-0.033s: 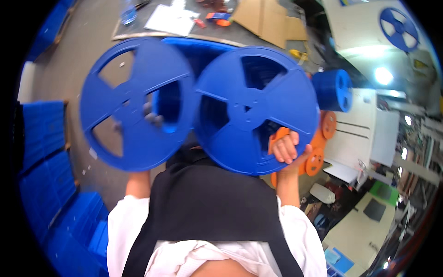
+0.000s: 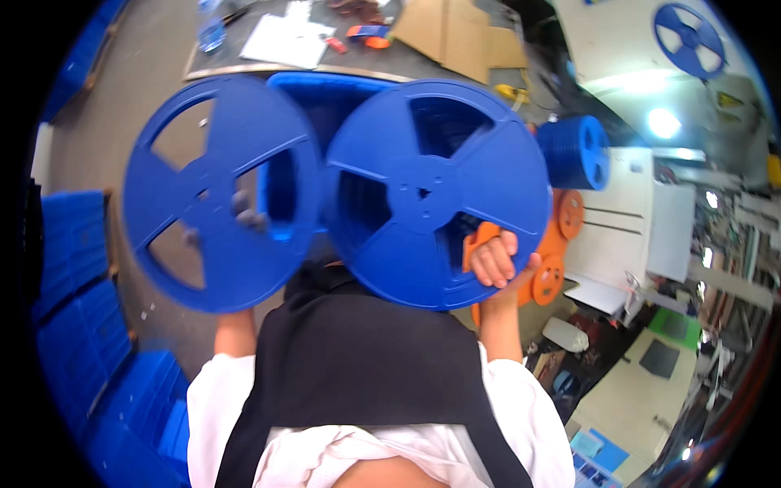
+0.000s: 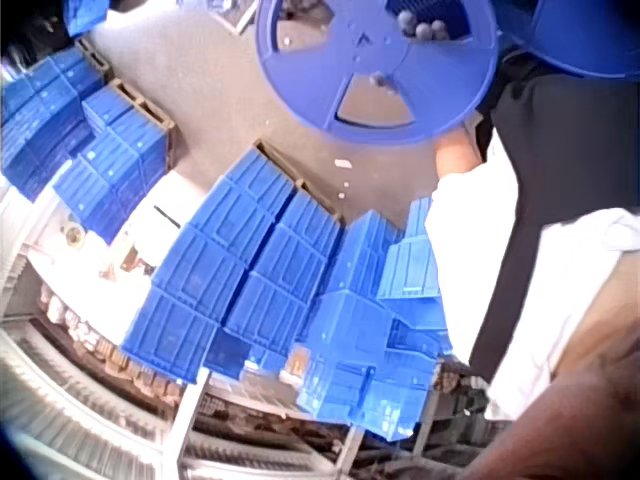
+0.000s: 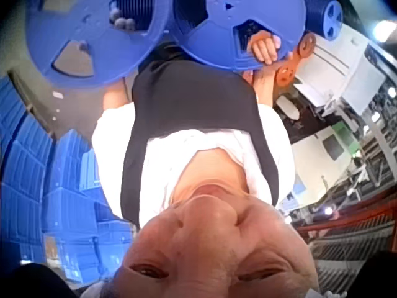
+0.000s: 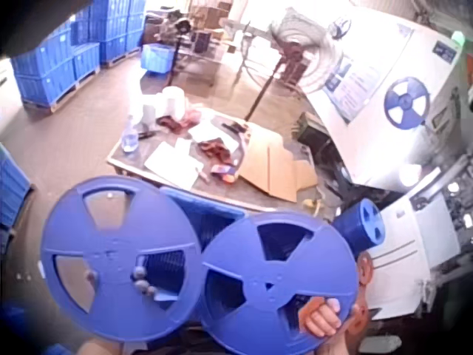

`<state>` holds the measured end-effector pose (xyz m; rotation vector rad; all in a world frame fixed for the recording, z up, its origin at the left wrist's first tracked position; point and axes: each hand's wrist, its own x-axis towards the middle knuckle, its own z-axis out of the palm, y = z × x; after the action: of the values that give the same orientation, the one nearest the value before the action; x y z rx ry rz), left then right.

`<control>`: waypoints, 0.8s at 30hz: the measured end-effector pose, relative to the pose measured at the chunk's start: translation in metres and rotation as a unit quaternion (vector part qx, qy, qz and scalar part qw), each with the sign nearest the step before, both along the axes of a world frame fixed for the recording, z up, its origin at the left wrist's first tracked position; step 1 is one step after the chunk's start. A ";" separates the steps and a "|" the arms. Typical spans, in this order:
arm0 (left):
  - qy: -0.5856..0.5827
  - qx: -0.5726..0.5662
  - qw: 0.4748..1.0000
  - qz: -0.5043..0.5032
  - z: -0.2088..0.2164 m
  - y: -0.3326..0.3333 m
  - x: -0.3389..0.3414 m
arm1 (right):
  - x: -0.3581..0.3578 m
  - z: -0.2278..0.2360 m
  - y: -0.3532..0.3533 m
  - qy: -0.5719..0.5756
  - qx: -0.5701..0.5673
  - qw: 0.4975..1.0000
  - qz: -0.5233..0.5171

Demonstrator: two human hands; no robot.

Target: The person picks up blue plastic spools from a blue crate and stacks them onto a pile on a nearby table. The person handles the spools one by one, placing them on top of the existing stack.

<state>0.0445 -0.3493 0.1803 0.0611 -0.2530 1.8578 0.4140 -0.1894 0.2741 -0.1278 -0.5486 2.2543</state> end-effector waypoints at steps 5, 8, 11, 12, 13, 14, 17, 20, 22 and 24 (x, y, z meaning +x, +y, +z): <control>0.080 0.030 0.996 0.008 -0.003 -0.008 -0.027 | 0.002 0.005 0.005 0.070 0.024 0.997 0.004; 0.123 -0.049 0.991 0.019 0.013 -0.006 -0.026 | -0.012 0.016 0.007 0.070 0.011 0.997 -0.008; 0.142 -0.243 0.960 0.007 0.027 -0.002 -0.008 | -0.022 0.023 0.009 0.055 -0.002 0.998 -0.028; 0.158 -0.306 0.939 -0.005 0.016 0.009 -0.003 | -0.021 0.022 0.005 0.047 -0.019 0.998 -0.044; 0.176 -0.375 0.910 -0.007 0.001 0.014 0.002 | -0.023 0.021 0.002 0.029 -0.017 0.999 -0.041; 0.326 -0.361 0.874 -0.013 -0.053 0.013 0.002 | -0.034 0.023 0.003 0.013 -0.011 0.999 -0.031; 0.445 -0.359 0.807 -0.146 -0.023 0.045 0.043 | -0.058 0.026 -0.006 -0.084 -0.008 0.996 -0.013; 0.513 -0.344 0.757 -0.215 0.038 0.072 0.107 | -0.082 0.023 -0.032 -0.302 -0.041 0.952 0.005; 0.425 -0.361 0.788 -0.262 0.026 0.073 0.112 | -0.105 0.042 -0.042 -0.377 -0.024 0.926 0.008; 0.354 -0.353 0.825 -0.262 0.009 0.065 0.101 | -0.116 0.057 -0.045 -0.416 -0.018 0.909 -0.013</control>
<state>0.1460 -0.2845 0.1890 0.1476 0.8645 1.1677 0.2982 -0.2347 0.3313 -1.1413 -0.9269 2.1077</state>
